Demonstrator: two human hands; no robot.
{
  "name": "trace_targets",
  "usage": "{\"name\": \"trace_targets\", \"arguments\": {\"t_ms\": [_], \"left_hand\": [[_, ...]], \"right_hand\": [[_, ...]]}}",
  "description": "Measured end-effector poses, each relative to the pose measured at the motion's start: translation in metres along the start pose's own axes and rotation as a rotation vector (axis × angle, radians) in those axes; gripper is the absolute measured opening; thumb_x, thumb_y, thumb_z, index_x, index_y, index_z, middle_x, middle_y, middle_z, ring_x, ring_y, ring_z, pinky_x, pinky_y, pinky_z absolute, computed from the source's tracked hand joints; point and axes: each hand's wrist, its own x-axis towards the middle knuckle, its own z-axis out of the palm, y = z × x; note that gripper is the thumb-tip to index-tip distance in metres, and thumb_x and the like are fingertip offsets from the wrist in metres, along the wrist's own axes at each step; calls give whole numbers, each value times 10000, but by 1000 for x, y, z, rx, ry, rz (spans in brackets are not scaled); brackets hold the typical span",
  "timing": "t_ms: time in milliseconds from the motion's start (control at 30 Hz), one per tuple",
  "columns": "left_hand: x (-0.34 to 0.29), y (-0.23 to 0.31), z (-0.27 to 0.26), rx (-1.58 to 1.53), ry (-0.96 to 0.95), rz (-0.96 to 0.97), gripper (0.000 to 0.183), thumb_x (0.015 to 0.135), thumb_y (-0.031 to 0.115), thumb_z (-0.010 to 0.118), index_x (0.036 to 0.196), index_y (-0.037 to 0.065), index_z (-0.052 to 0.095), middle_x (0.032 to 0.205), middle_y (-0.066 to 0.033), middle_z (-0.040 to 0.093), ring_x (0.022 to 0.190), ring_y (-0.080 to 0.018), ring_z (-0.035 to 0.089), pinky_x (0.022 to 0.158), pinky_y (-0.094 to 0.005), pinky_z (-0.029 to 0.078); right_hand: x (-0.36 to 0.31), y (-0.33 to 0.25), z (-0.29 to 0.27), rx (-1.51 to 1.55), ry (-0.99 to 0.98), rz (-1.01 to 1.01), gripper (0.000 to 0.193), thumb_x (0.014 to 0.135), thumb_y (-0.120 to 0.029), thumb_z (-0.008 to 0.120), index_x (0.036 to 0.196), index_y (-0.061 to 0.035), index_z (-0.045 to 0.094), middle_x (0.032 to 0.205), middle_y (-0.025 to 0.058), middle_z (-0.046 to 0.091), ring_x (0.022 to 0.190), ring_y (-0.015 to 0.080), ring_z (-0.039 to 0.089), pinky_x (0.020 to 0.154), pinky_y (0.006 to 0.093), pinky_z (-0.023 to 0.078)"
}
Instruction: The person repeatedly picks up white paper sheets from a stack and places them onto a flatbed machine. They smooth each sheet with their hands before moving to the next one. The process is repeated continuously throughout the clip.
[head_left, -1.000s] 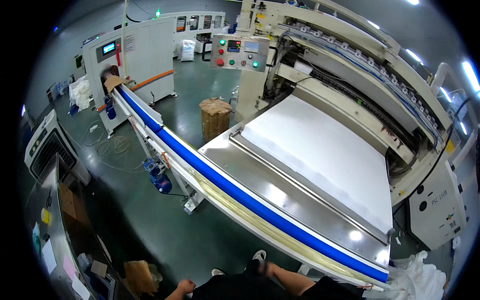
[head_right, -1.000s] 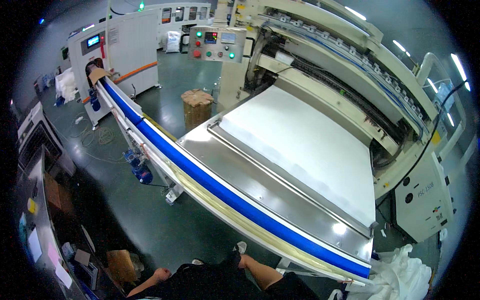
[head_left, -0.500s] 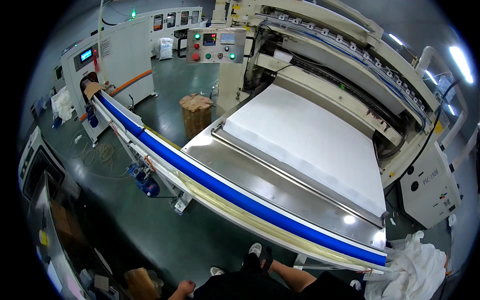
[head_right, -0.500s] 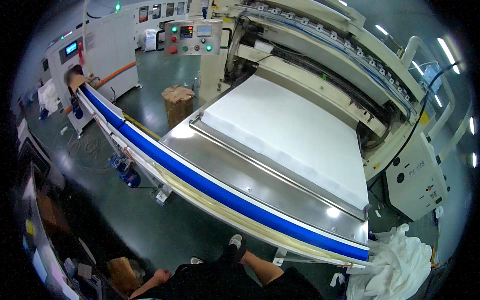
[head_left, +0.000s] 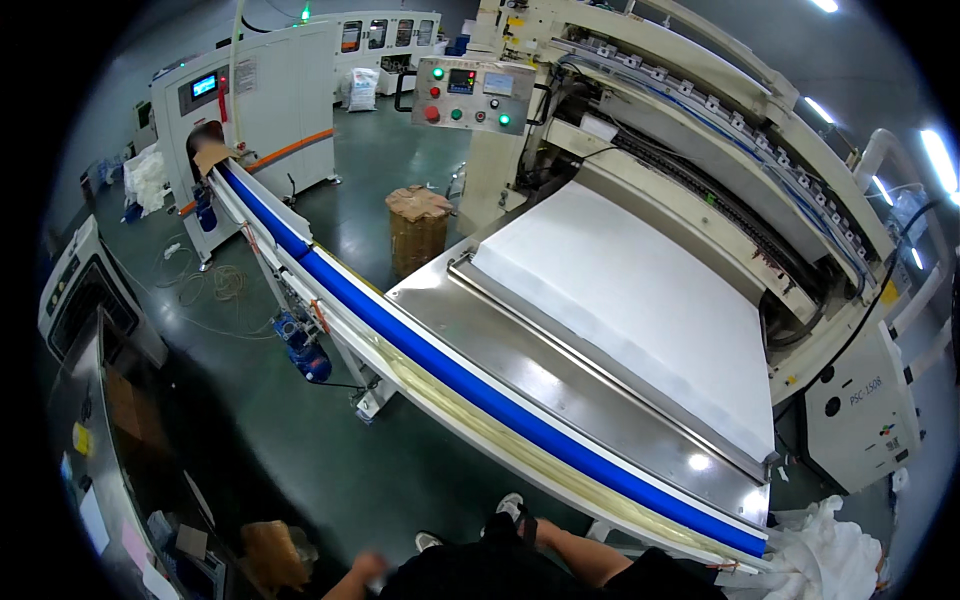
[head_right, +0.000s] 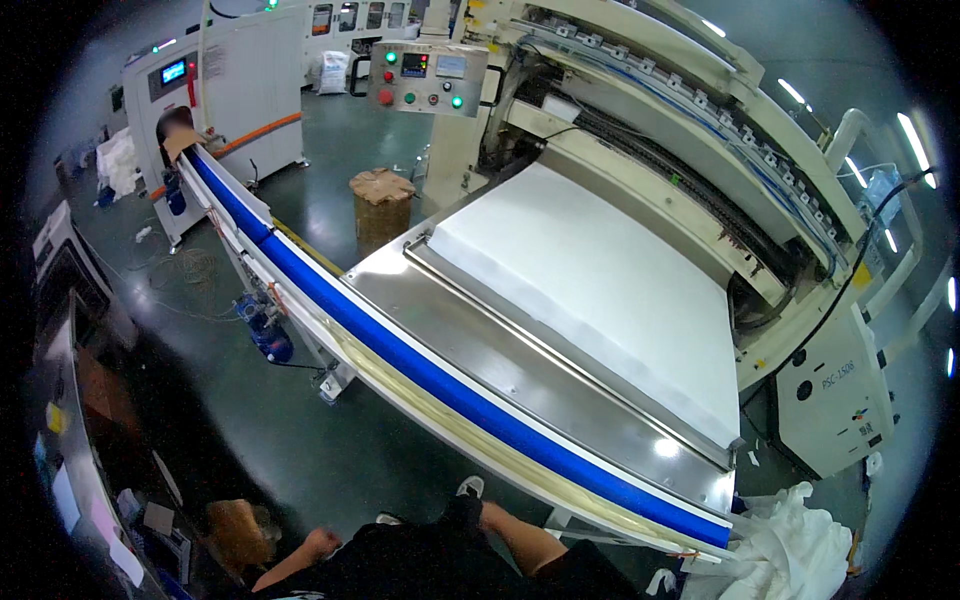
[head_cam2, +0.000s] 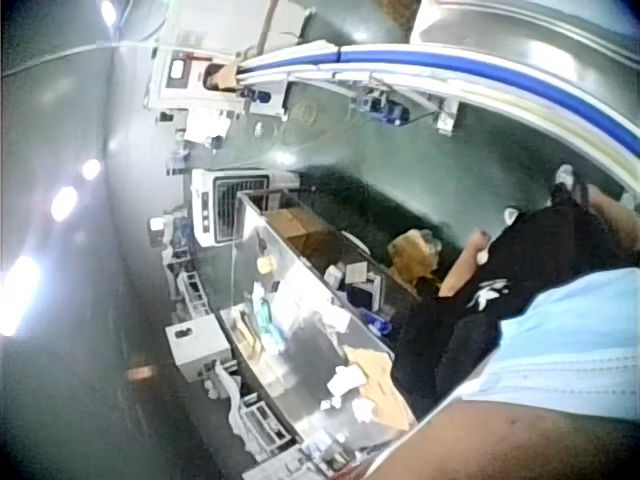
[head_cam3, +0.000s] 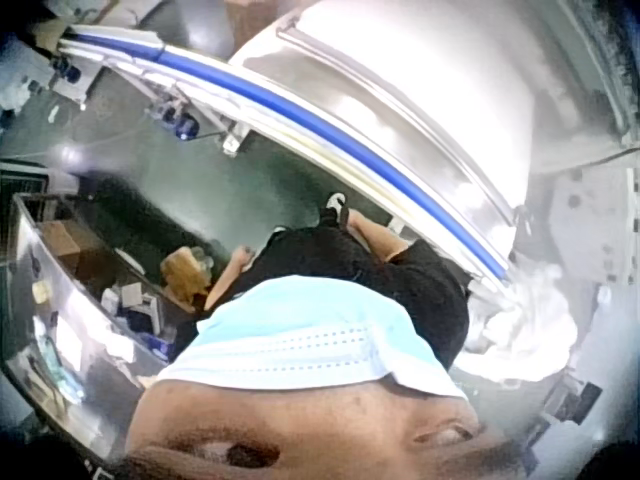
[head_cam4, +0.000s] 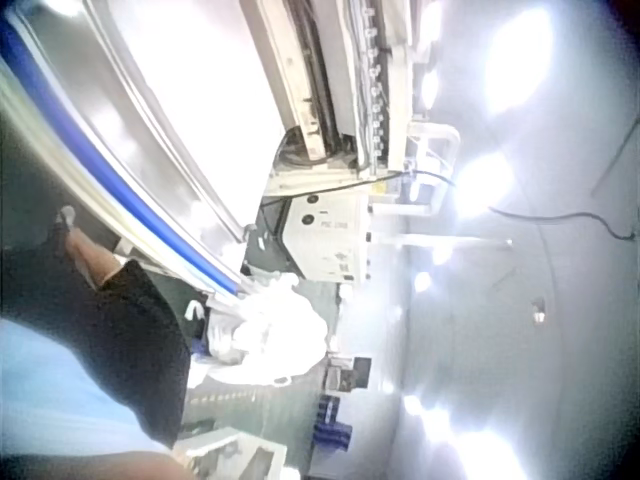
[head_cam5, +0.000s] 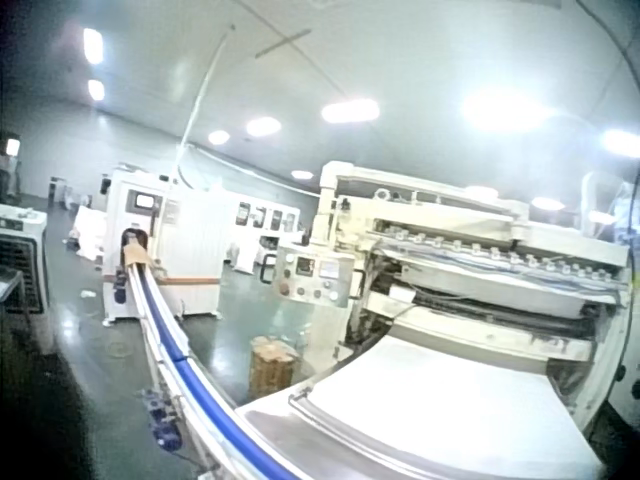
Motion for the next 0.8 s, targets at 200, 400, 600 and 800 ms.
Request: {"name": "trace_targets", "arguments": {"t_ms": [200, 400, 600, 800], "left_hand": [[-7, -12, 13, 60, 8, 11, 332, 871, 307, 508, 771, 48, 690, 643, -98, 632, 582, -219, 601, 573, -377, 490], [-16, -12, 15, -33, 33, 37, 322, 859, 297, 525, 677, 58, 640, 622, -88, 621, 611, -252, 597, 638, -400, 502], [9, -73, 32, 199, 25, -79, 321, 803, 379, 523, 882, 103, 666, 945, -118, 660, 917, -278, 620, 804, -395, 486], [34, -50, 31, 510, -39, 253, 333, 832, 369, 498, 917, 84, 649, 1040, -135, 630, 965, -296, 596, 832, -409, 468]], "right_hand": [[34, 19, 8, -650, -223, -350, 191, 701, -211, 553, 682, -38, 633, 727, 180, 621, 699, 321, 618, 620, 423, 491], [39, 29, 15, -752, -194, -487, 185, 688, -183, 546, 685, -21, 636, 700, 197, 612, 697, 340, 622, 615, 442, 506], [26, -62, -32, -454, -299, -145, 191, 710, -141, 515, 725, 6, 637, 748, 198, 635, 699, 319, 642, 575, 400, 501], [-25, -104, -99, -279, -422, 352, 191, 727, -113, 485, 755, -3, 638, 669, 175, 619, 632, 291, 631, 529, 376, 484]]}}
